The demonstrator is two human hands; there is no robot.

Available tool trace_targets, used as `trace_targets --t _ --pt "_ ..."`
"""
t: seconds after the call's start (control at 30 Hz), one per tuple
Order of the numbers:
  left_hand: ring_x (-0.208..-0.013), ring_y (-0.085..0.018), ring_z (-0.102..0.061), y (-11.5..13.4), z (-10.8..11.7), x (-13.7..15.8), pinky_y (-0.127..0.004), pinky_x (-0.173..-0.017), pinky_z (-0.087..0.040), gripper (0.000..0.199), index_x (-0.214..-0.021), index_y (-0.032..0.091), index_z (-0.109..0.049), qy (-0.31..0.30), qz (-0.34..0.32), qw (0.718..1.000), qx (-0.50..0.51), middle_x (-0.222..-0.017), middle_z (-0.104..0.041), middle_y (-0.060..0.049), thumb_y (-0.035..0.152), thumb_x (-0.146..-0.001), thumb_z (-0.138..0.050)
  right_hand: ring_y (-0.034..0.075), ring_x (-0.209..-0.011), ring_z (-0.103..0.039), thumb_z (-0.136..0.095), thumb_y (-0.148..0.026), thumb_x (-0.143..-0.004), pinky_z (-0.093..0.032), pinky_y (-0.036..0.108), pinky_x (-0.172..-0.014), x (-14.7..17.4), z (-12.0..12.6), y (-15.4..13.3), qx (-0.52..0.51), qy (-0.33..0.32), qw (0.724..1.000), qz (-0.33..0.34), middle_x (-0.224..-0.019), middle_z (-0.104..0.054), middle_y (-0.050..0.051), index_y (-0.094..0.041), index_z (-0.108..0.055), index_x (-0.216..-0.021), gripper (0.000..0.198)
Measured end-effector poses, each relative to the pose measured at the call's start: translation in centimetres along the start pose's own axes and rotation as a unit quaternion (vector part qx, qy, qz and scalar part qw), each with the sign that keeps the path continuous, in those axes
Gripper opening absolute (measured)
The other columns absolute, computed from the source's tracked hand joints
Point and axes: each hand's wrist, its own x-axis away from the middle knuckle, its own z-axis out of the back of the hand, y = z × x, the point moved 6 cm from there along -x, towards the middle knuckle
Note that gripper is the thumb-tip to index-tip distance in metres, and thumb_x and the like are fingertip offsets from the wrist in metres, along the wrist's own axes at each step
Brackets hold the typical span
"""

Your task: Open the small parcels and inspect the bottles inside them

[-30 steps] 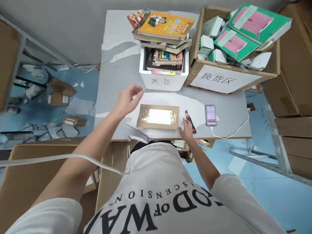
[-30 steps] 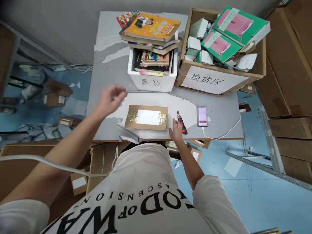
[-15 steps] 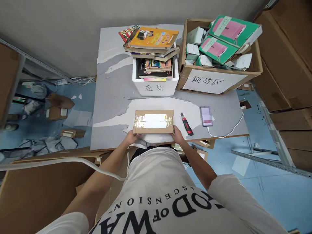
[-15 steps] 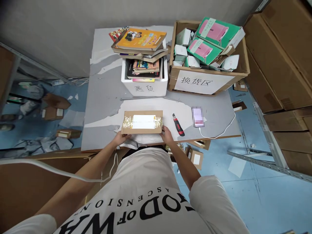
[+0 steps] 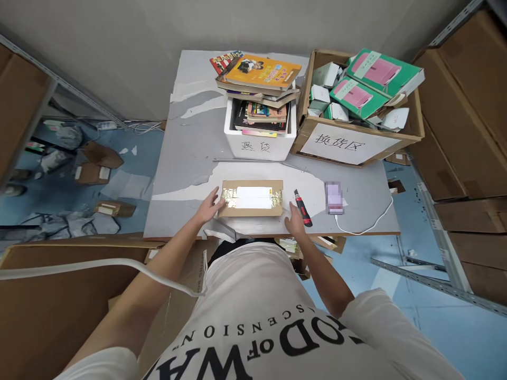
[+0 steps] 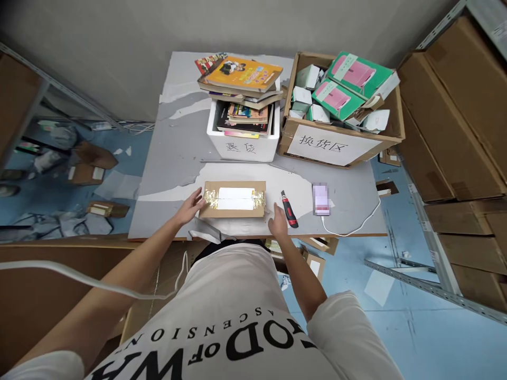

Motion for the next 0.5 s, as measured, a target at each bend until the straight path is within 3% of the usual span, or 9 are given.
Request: trace_targets --t 0.07,0.13,0.23,0.33,0.43,0.5 --pt "-0.138 -0.037 -0.028 1.9 0.7 -1.6 -0.052 -0.108 -0.032 0.098 -0.149 0.025 -0.021 0.003 -0.044 0.998 -0.055 -0.156 -0.018 -0.013 0.061 -0.070 -0.066 0.033 -0.130 -0.039 -0.056 -0.025 -0.077 -0.033 0.049 -0.108 0.1 1.8 1.2 0.009 0.035 0.998 -0.060 -0.137 -0.044 0.016 -0.017 -0.036 -0.142 0.069" --pt "-0.137 -0.037 -0.031 3.6 1.1 -3.3 -0.051 -0.107 -0.034 0.091 -0.147 0.026 -0.028 0.007 -0.061 0.994 -0.085 -0.155 -0.022 -0.012 0.057 -0.071 -0.066 0.033 -0.120 -0.049 -0.060 -0.033 -0.076 -0.038 0.050 -0.102 0.2 2.8 1.2 -0.041 0.022 0.996 -0.081 -0.135 -0.046 0.017 -0.016 -0.035 -0.143 0.073" --pt "-0.127 -0.034 -0.045 4.3 1.4 -5.3 -0.046 -0.100 -0.043 0.068 -0.136 0.022 -0.048 0.003 -0.008 0.998 -0.065 -0.145 -0.042 -0.013 0.055 -0.077 -0.059 0.024 -0.096 -0.063 -0.064 -0.038 -0.074 -0.050 0.044 -0.090 1.0 2.8 -0.9 -0.176 -0.054 0.981 -0.060 -0.130 -0.051 0.015 -0.020 -0.036 -0.141 0.075" --pt "-0.109 -0.029 -0.058 3.8 0.8 -6.1 -0.041 -0.082 -0.054 0.055 -0.119 0.019 -0.061 -0.038 0.071 0.997 -0.012 -0.123 -0.060 -0.013 0.052 -0.076 -0.060 0.019 -0.081 -0.066 -0.064 -0.043 -0.075 -0.056 0.041 -0.078 3.1 1.2 -3.1 -0.311 -0.116 0.938 -0.105 -0.119 -0.058 0.012 -0.023 -0.041 -0.138 0.070" --pt "-0.085 -0.021 -0.063 3.4 0.4 -6.0 -0.035 -0.067 -0.056 0.047 -0.110 0.020 -0.063 -0.050 0.104 0.993 0.024 -0.098 -0.067 -0.008 0.049 -0.073 -0.065 0.018 -0.080 -0.068 -0.060 -0.047 -0.079 -0.056 0.039 -0.078 4.6 -0.3 -4.4 -0.397 -0.111 0.898 -0.152 -0.105 -0.064 0.009 -0.024 -0.045 -0.135 0.063" --pt "-0.074 -0.017 -0.063 3.2 0.4 -5.7 -0.032 -0.062 -0.056 0.043 -0.106 0.020 -0.063 -0.037 0.110 0.992 0.045 -0.090 -0.067 -0.005 0.048 -0.073 -0.066 0.018 -0.085 -0.068 -0.060 -0.049 -0.079 -0.055 0.038 -0.083 4.2 -0.5 -4.9 -0.417 -0.085 0.894 -0.143 -0.100 -0.066 0.007 -0.024 -0.051 -0.130 0.058"
